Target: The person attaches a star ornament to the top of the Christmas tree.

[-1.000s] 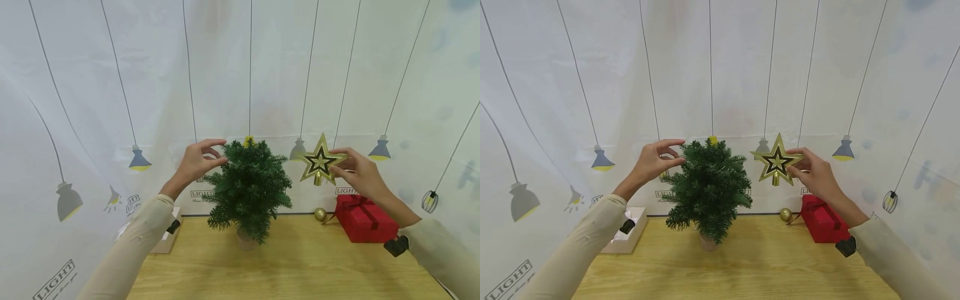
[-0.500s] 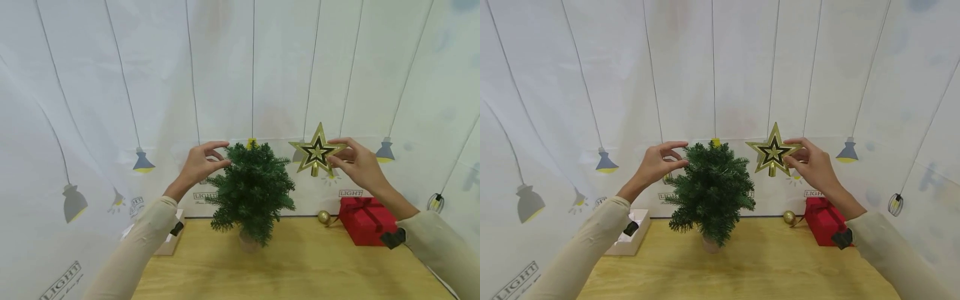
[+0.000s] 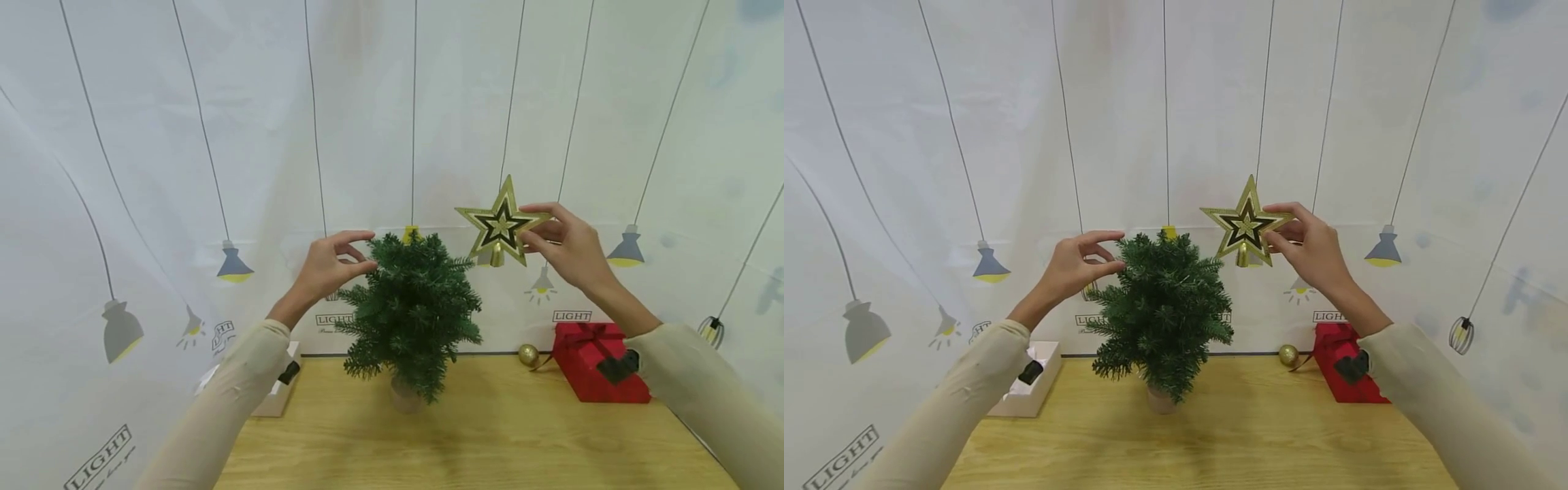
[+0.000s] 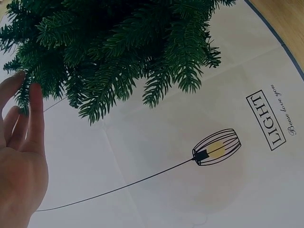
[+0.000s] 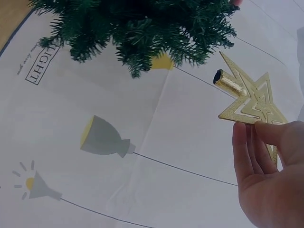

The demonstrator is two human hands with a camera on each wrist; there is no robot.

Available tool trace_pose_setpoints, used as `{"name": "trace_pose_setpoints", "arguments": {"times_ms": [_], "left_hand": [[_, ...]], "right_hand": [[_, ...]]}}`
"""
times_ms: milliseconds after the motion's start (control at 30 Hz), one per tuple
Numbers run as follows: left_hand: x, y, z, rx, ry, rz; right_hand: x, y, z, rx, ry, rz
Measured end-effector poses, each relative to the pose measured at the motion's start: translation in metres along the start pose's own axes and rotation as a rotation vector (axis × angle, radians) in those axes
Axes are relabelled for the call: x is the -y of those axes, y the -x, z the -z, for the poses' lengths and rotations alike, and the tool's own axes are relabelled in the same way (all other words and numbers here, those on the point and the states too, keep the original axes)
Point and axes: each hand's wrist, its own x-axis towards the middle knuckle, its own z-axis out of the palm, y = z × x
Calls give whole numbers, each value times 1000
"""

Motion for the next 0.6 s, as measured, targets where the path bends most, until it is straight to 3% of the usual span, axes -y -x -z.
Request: {"name": "trace_pose_setpoints", "arguments": {"times_ms": [600], "left_hand": [[-2,-2,0,14,7,7]], "right_hand": [[28,-38,-27,-39,-168,7]]}}
